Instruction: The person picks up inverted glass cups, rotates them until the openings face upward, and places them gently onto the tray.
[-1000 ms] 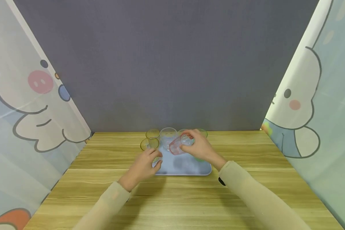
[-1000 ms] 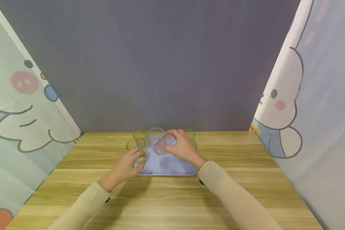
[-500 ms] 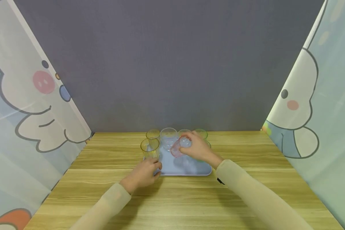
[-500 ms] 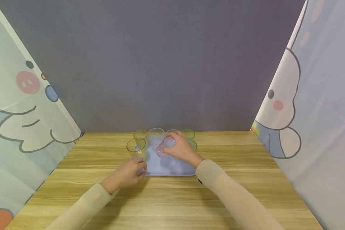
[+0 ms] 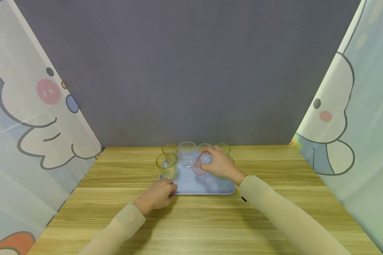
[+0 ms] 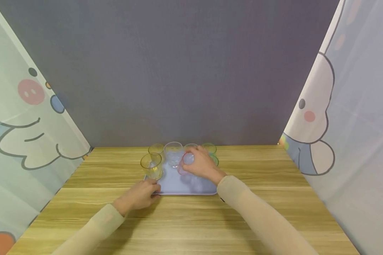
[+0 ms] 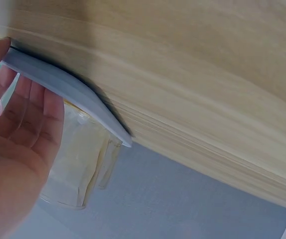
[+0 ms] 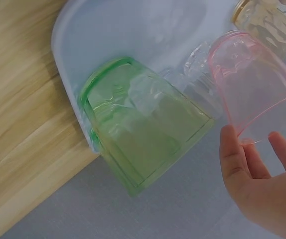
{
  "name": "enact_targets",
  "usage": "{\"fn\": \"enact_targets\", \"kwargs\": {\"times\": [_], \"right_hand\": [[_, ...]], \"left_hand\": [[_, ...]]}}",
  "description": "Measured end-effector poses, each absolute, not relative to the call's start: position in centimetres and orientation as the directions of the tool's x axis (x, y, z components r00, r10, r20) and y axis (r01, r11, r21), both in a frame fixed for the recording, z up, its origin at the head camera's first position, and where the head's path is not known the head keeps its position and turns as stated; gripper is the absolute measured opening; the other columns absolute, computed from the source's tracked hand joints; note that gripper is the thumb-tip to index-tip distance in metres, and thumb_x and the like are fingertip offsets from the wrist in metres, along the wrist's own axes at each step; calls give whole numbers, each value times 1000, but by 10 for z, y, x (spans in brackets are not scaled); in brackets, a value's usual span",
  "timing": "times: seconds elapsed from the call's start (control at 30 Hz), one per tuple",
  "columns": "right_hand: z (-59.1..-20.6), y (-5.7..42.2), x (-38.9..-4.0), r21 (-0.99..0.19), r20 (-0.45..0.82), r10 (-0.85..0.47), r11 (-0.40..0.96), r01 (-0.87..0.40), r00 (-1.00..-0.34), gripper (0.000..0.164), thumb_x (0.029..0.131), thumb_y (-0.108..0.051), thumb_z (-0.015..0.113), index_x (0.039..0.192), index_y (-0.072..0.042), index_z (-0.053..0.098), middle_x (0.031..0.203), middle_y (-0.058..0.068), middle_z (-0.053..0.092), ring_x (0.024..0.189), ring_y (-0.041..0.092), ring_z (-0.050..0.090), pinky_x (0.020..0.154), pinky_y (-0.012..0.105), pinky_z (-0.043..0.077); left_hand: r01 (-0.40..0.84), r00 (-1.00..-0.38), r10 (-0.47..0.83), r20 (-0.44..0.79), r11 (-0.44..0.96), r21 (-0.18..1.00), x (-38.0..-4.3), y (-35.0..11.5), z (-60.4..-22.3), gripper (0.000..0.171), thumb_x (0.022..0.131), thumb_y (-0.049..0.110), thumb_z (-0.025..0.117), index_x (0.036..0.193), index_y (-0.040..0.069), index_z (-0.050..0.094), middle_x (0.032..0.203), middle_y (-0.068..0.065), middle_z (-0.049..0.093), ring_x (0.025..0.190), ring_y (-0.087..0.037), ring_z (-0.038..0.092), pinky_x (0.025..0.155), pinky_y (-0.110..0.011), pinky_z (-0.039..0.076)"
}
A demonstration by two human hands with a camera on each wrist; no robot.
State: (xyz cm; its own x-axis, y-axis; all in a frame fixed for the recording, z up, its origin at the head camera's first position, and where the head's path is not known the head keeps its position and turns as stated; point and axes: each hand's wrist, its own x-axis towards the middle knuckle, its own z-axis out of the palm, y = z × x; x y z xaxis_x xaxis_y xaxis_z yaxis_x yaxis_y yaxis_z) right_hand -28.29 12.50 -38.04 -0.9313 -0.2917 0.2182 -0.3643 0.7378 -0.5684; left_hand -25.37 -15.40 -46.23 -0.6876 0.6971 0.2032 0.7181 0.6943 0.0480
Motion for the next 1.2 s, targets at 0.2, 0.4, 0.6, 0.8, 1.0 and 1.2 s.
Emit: {"fn": "enact_targets", "kwargs": {"times": [0.2, 0.4, 0.6, 0.8, 1.0, 1.2], "right_hand": [[-382, 122, -283, -515, 209, -305, 774, -370, -929, 59, 80, -36, 74, 132, -11, 64, 142, 11, 54, 133, 35, 49, 100, 56, 47], [-384, 120, -285, -492, 178, -315, 792, -362, -932, 56, 81, -37, 74, 131, -12, 64, 143, 12, 52, 136, 36, 45, 99, 59, 47], [-387, 113, -287, -454, 170, -345, 804, -384, -923, 57, 81, -34, 73, 132, -11, 65, 135, 10, 55, 125, 32, 51, 95, 52, 50], [-392, 106, -291, -394, 170, -382, 819, -417, -909, 58, 77, -30, 72, 131, -10, 65, 125, 6, 54, 112, 25, 52, 84, 44, 52], [-397, 101, -296, -371, 175, -387, 826, -425, -905, 56, 76, -33, 72, 129, -13, 66, 127, 8, 55, 117, 27, 50, 88, 45, 51], [-400, 96, -298, -368, 192, -391, 821, -435, -900, 53, 80, -34, 71, 128, -12, 67, 126, 8, 55, 118, 27, 49, 88, 45, 51]], "left_hand": [[711, -693, 688, 216, 701, 51, -253, -152, -463, 27, 87, 18, 79, 72, 19, 56, 75, 9, 51, 66, -7, 50, 55, -26, 43], [709, -697, 689, 200, 704, 47, -253, -149, -463, 31, 90, 20, 78, 69, 20, 55, 71, 10, 48, 64, -5, 47, 53, -24, 41], [700, -711, 683, 164, 709, 84, -253, -146, -456, 29, 89, 17, 79, 69, 16, 58, 68, 9, 51, 65, -7, 50, 54, -25, 42], [691, -723, 678, 131, 710, 135, -251, -146, -448, 36, 89, 15, 79, 65, 17, 52, 61, 11, 41, 60, -6, 39, 50, -24, 36], [694, -720, 680, 137, 712, 109, -252, -144, -447, 36, 88, 16, 80, 65, 17, 52, 63, 11, 44, 61, -7, 45, 51, -27, 39], [696, -717, 683, 140, 709, 109, -253, -144, -446, 33, 87, 16, 81, 66, 16, 56, 63, 10, 48, 63, -9, 50, 52, -29, 42]]}}
